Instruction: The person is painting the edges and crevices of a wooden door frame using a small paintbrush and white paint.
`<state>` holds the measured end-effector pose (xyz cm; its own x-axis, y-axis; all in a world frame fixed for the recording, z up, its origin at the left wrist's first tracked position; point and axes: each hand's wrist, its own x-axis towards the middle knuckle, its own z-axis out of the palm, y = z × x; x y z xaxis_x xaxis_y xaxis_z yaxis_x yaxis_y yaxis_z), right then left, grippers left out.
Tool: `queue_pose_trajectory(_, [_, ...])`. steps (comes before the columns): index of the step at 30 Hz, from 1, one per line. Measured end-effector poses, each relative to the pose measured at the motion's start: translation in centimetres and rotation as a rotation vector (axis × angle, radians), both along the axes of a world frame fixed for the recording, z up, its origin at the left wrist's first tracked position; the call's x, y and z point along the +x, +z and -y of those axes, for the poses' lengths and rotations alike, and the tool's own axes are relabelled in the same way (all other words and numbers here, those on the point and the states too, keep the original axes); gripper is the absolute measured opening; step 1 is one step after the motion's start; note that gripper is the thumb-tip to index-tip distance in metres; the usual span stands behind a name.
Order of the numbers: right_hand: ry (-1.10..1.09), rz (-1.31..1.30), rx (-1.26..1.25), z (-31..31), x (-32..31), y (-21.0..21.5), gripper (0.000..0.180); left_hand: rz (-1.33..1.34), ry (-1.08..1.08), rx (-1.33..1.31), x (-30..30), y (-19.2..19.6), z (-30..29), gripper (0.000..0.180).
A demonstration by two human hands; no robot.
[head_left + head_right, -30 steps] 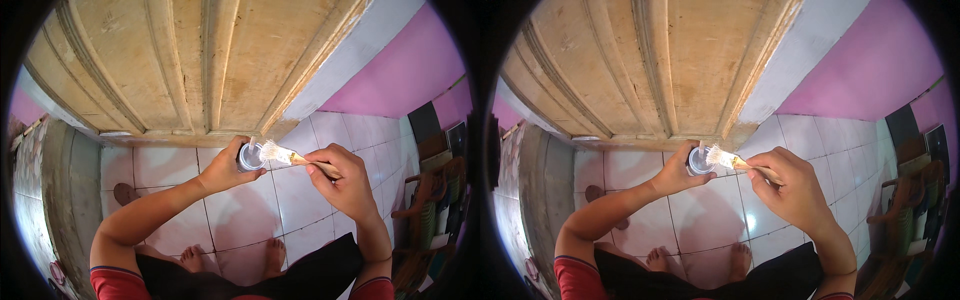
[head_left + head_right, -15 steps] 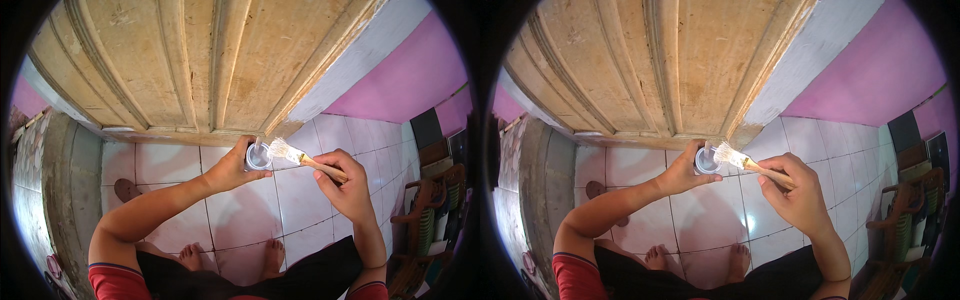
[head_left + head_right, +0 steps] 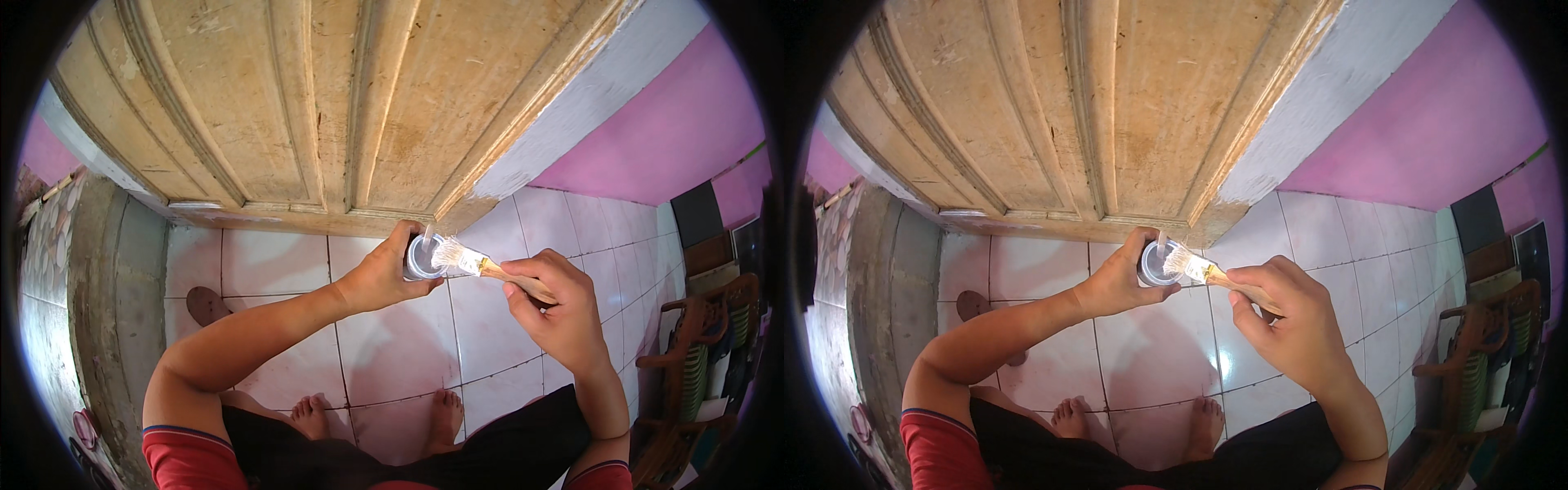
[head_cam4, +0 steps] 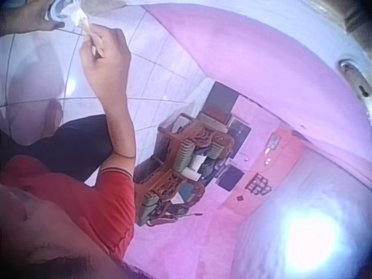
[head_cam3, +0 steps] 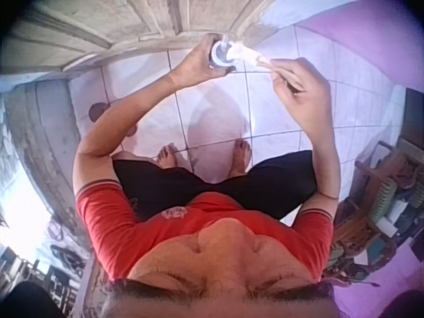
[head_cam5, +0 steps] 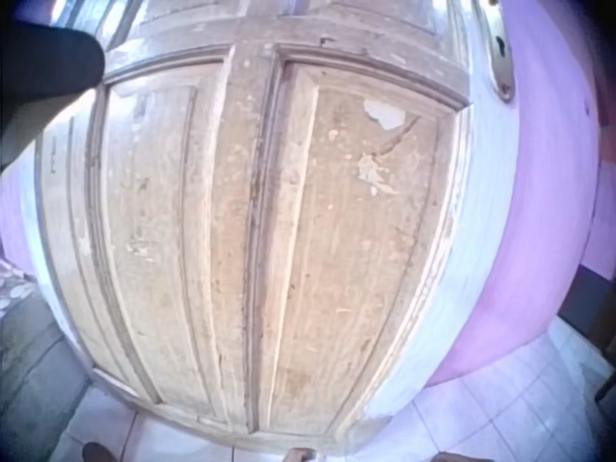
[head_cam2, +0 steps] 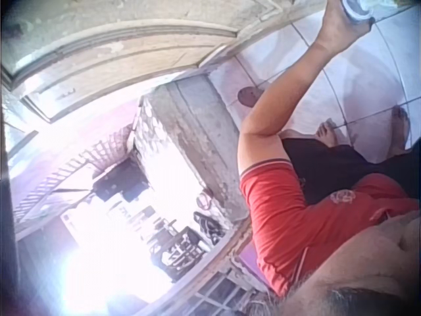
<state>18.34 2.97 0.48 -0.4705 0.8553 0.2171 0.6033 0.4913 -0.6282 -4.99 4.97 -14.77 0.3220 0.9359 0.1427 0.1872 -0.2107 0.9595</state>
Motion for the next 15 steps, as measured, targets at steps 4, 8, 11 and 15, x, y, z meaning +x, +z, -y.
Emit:
queue_pose_trajectory(4, [0.0, 0.034, 0.059, -0.1, -0.5, -0.4, 0.026, 0.026, 0.02, -0.009, -0.1, 0.3, -0.1, 0.067])
queue_pose_trajectory(8, [-0.007, 0.048, 0.07, 0.1, -1.2, -0.6, 0.022, 0.033, 0.028, -0.09, -0.3, 1.1, 0.2, 0.07])
queue_pose_trajectory(11, [-0.02, 0.161, 0.079, 0.1, -1.6, -0.5, 0.02, 0.047, 0.029, -0.091, -0.4, 0.6, 0.2, 0.07])
queue_pose_trajectory(15, [-0.015, 0.196, 0.109, 0.1, -1.9, -0.7, 0.019, 0.052, 0.04, -0.083, -0.4, 0.3, 0.2, 0.07])
